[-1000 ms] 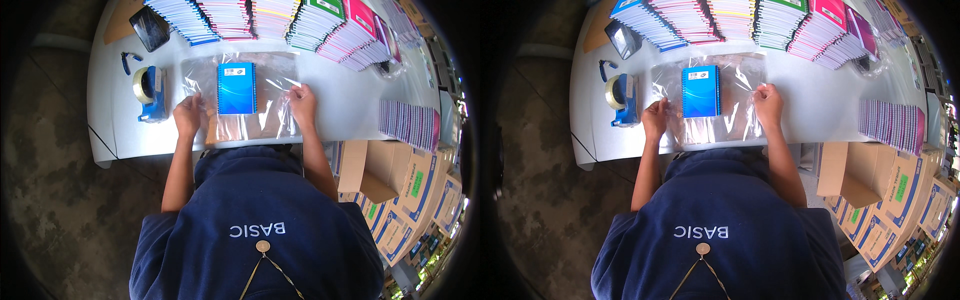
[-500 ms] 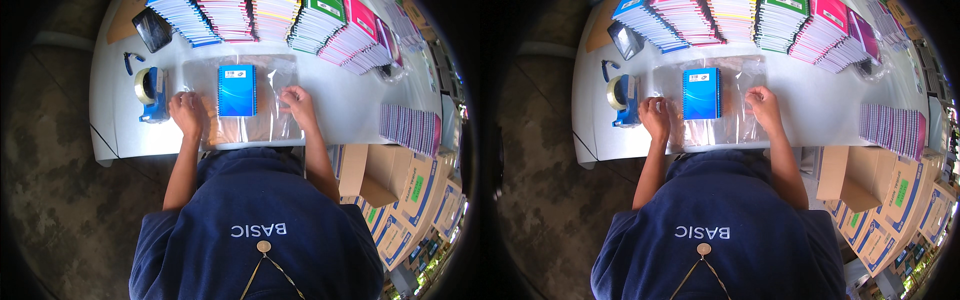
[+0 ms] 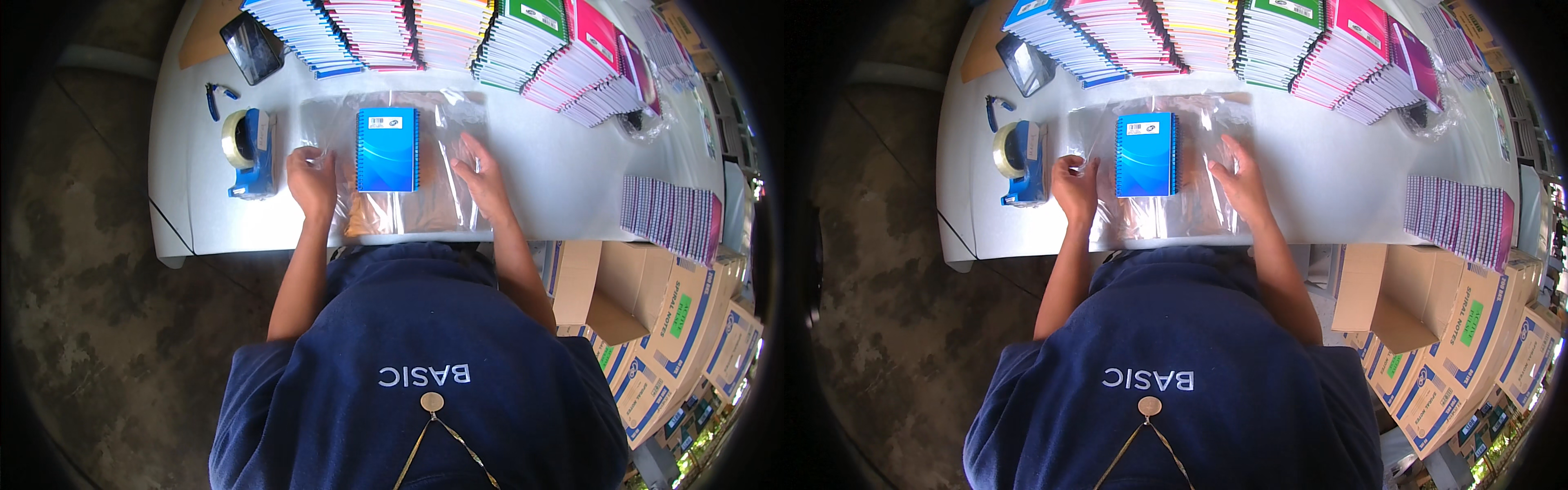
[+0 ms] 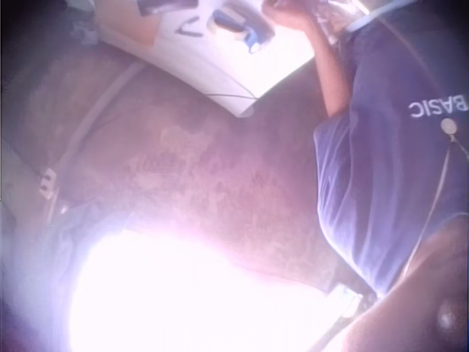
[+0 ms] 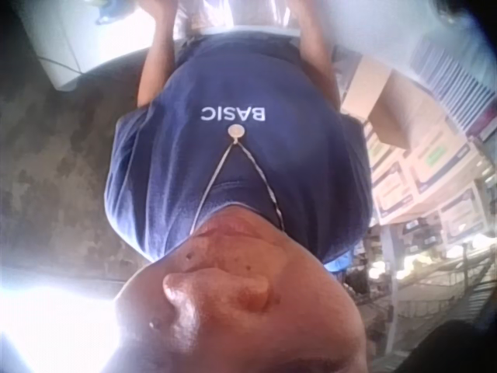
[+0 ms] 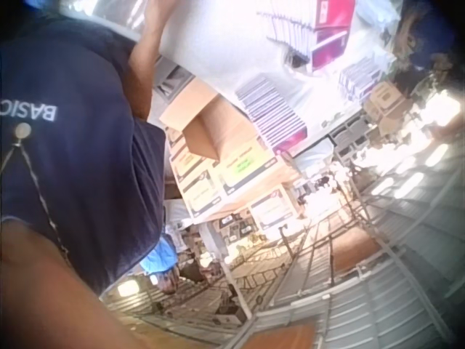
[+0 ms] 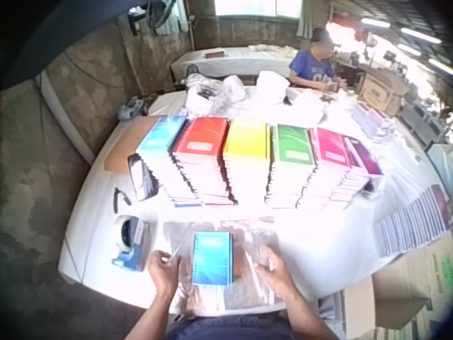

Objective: The person assembles sets of spiral-bound notebooks in various colors, places a cardboard backing on the stack, and then inserts the bundle into a plastic sleeve, securing it with tape.

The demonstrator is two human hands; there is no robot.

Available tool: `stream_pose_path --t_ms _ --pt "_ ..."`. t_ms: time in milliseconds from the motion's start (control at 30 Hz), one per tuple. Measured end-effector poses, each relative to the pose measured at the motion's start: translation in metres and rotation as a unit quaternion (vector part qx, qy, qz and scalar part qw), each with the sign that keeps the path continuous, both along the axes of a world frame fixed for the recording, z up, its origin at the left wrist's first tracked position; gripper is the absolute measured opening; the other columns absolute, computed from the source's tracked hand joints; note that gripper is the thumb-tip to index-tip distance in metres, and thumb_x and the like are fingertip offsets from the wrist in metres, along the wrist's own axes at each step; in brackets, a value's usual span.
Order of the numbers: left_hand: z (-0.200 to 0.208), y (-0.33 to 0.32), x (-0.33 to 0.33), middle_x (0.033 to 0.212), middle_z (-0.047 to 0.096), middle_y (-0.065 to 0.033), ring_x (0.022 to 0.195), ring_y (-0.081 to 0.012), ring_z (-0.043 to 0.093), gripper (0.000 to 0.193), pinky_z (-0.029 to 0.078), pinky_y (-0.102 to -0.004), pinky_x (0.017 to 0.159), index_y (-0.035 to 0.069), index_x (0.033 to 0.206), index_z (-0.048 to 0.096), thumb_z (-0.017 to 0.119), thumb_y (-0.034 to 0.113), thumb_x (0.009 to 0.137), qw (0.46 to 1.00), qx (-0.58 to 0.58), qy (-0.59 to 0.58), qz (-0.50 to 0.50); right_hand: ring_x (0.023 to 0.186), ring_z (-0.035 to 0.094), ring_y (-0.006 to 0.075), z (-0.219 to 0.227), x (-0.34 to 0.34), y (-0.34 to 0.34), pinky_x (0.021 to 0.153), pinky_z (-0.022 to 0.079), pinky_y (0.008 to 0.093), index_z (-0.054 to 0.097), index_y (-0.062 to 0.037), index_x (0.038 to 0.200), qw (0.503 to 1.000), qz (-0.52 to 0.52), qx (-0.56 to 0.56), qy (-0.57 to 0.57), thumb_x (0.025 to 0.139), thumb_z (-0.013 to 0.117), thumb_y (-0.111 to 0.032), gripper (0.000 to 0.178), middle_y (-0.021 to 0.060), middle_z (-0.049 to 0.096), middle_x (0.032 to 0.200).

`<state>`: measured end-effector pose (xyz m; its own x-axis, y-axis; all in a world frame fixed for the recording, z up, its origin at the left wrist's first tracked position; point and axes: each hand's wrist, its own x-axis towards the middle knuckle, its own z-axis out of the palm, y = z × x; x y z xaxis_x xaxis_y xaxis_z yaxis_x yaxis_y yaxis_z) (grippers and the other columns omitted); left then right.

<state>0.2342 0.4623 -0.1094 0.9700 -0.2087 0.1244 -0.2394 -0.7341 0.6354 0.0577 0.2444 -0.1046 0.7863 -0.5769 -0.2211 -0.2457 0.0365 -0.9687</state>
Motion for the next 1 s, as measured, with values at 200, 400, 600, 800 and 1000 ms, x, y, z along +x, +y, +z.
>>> stream_pose_path --t_ms 200,400,600,800,1000 --pt "0.001 0.015 0.018 0.083 0.066 -0.016 0.076 -0.0222 0.064 0.036 0.049 -0.0328 0.07 -0.005 0.09 0.062 0.076 0.025 0.077 0.957 -0.161 0.241 0.001 0.121 0.047 0.023 0.003 0.0 -0.001 0.101 0.034 0.0317 0.046 0.0025 0.131 0.999 0.009 -0.036 0.031 0.084 0.064 -0.014 0.054 0.0182 0.052 0.13" --pt "-0.004 0.008 0.007 0.076 0.067 -0.0105 0.065 -0.029 0.061 0.018 0.048 -0.0353 0.065 0.007 0.085 0.067 0.066 0.025 0.084 0.997 -0.076 0.016 -0.001 0.121 0.048 0.0236 -0.01 -0.001 -0.003 0.1 0.036 0.0318 0.044 0.0027 0.132 0.999 -0.011 0.051 0.013 0.086 0.06 -0.012 0.051 0.0177 0.051 0.13" --pt "0.008 0.0 0.0 0.094 0.064 -0.0132 0.075 -0.0294 0.06 0.014 0.046 -0.0421 0.064 0.009 0.09 0.064 0.065 0.021 0.084 0.93 0.122 -0.344 -0.05 0.111 0.054 0.0184 -0.009 0.0 -0.004 0.092 0.048 0.0342 0.046 0.0014 0.132 0.99 -0.044 0.131 0.016 0.095 0.052 -0.025 0.046 0.0165 0.052 0.127" --pt "0.032 -0.009 -0.006 0.078 0.067 -0.0123 0.069 -0.0253 0.064 0.024 0.048 -0.0371 0.063 0.003 0.094 0.063 0.063 0.026 0.087 0.984 -0.133 0.116 -0.026 0.109 0.058 0.021 0.023 0.005 -0.002 0.085 0.052 0.0358 0.05 0.0035 0.128 0.984 -0.074 0.165 -0.003 0.095 0.05 -0.037 0.052 0.0165 0.053 0.129" --pt "0.037 0.021 0.01 0.07 0.065 -0.0094 0.069 -0.0203 0.065 0.033 0.048 -0.0285 0.065 -0.001 0.08 0.062 0.064 0.032 0.087 0.942 -0.011 0.272 -0.194 0.1 0.061 0.0185 0.033 -0.004 -0.014 0.078 0.052 0.0299 0.059 0.0045 0.117 0.977 0.12 -0.047 0.172 0.092 0.058 -0.035 0.047 0.0152 0.056 0.126"
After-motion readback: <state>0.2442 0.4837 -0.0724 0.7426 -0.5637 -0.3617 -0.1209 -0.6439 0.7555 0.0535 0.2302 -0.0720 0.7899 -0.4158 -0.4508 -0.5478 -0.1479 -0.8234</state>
